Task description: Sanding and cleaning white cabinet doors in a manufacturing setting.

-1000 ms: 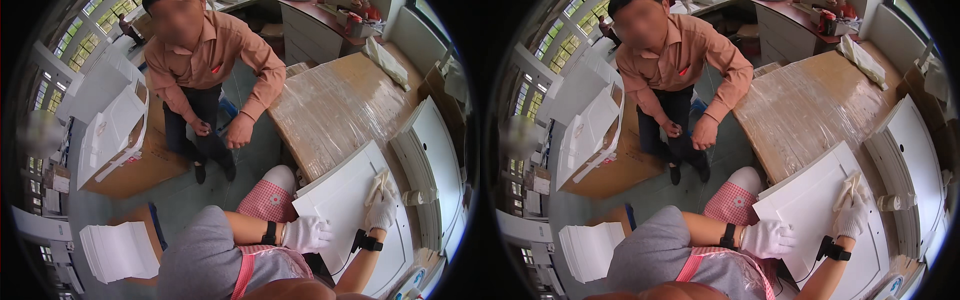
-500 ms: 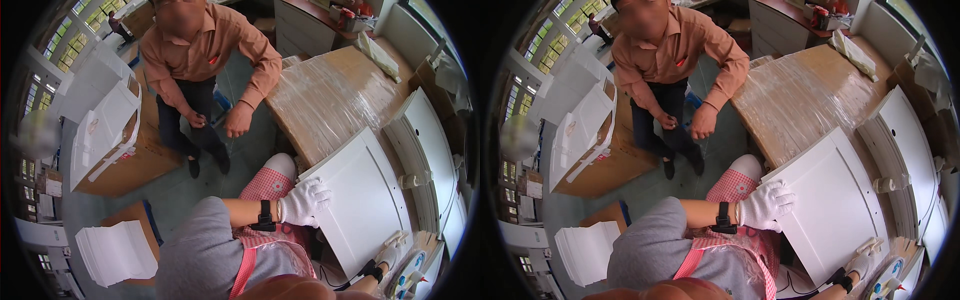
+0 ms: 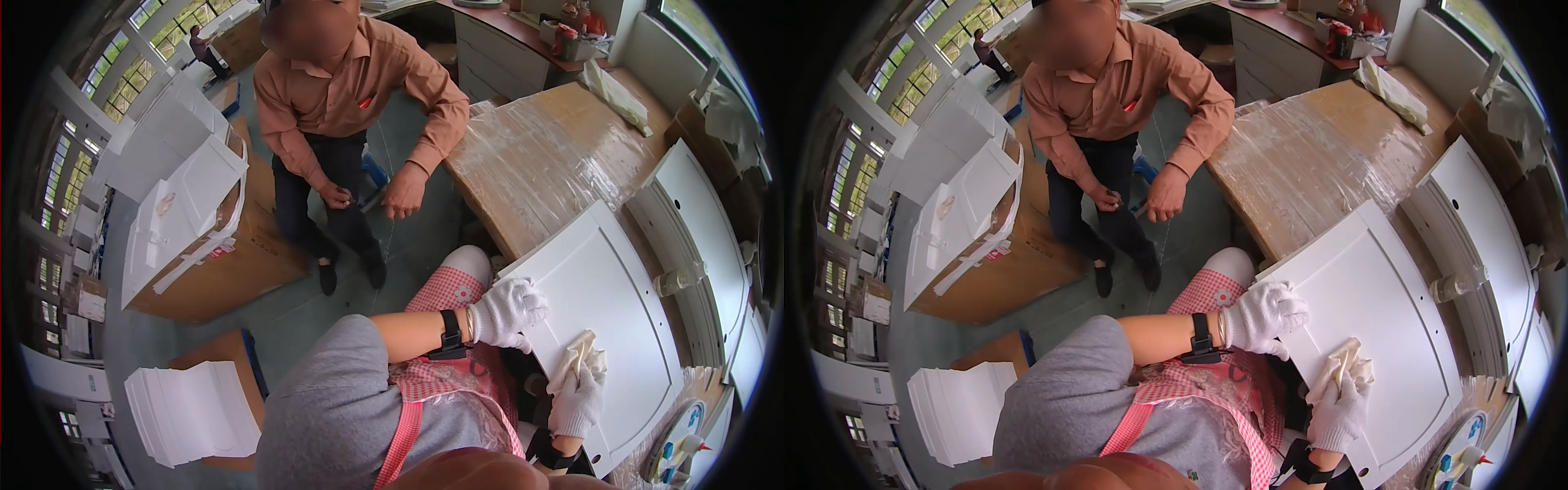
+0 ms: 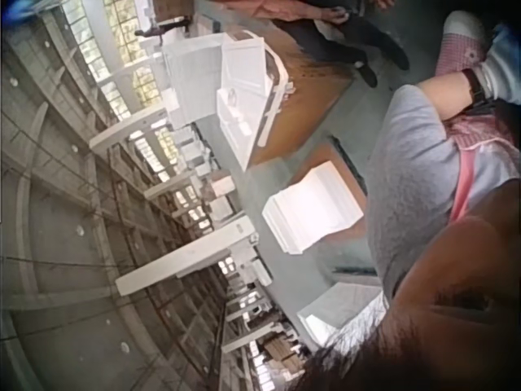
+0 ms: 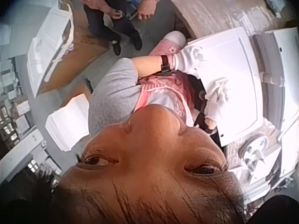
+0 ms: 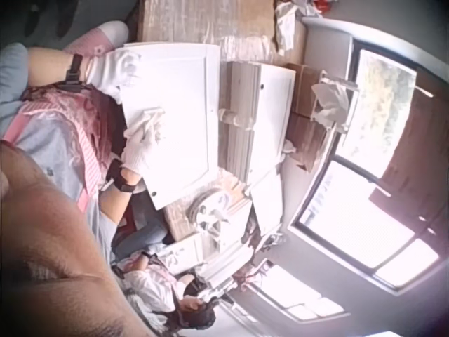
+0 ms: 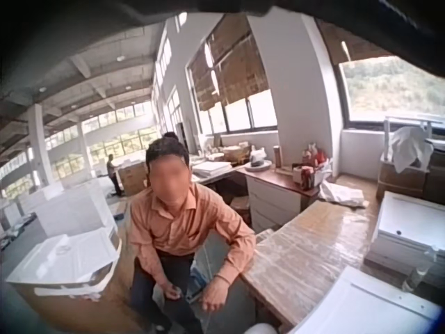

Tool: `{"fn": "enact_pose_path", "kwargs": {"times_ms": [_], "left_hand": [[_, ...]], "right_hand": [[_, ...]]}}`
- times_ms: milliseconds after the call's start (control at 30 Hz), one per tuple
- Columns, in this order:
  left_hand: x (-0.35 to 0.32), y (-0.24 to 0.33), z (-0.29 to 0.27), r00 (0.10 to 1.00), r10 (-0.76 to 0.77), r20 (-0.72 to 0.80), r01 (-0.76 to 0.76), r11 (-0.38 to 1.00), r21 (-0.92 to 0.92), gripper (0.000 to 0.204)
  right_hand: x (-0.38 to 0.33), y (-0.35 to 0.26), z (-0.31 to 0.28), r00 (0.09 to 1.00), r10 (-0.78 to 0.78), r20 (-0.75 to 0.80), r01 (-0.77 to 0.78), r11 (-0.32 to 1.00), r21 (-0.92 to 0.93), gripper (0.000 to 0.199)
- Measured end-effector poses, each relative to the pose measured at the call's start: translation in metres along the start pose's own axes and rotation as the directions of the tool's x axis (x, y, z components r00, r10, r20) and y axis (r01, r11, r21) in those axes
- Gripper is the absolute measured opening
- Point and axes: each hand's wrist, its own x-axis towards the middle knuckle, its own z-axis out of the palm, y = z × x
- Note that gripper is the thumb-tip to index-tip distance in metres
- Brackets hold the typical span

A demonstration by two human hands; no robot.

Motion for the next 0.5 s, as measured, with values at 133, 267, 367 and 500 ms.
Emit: {"fn": "enact_pose_path", "kwargs": {"times_ms": [133,267,367,500], "left_hand": [[0.0,0.0,-0.001,0.999,-0.016,0.036,0.016,1.0,-0.009,0.084],[0.002,0.001,-0.003,0.999,0.007,0.032,-0.009,0.999,0.032,0.081],[0.003,0.002,-0.005,0.999,0.002,0.044,-0.003,1.0,0.027,0.082],[0.003,0.003,-0.004,0.999,0.006,0.033,-0.008,0.999,0.036,0.083]], "right_hand": [[-0.034,0.084,-0.03,0.898,0.44,0.007,-0.418,0.849,0.323,0.038],[-0.053,0.137,-0.049,0.869,0.43,-0.243,-0.443,0.896,0.001,0.042],[-0.054,0.149,-0.051,0.886,0.417,-0.202,-0.448,0.883,-0.14,0.044],[-0.053,0.152,-0.046,0.889,0.387,-0.244,-0.426,0.895,-0.131,0.045]]}}
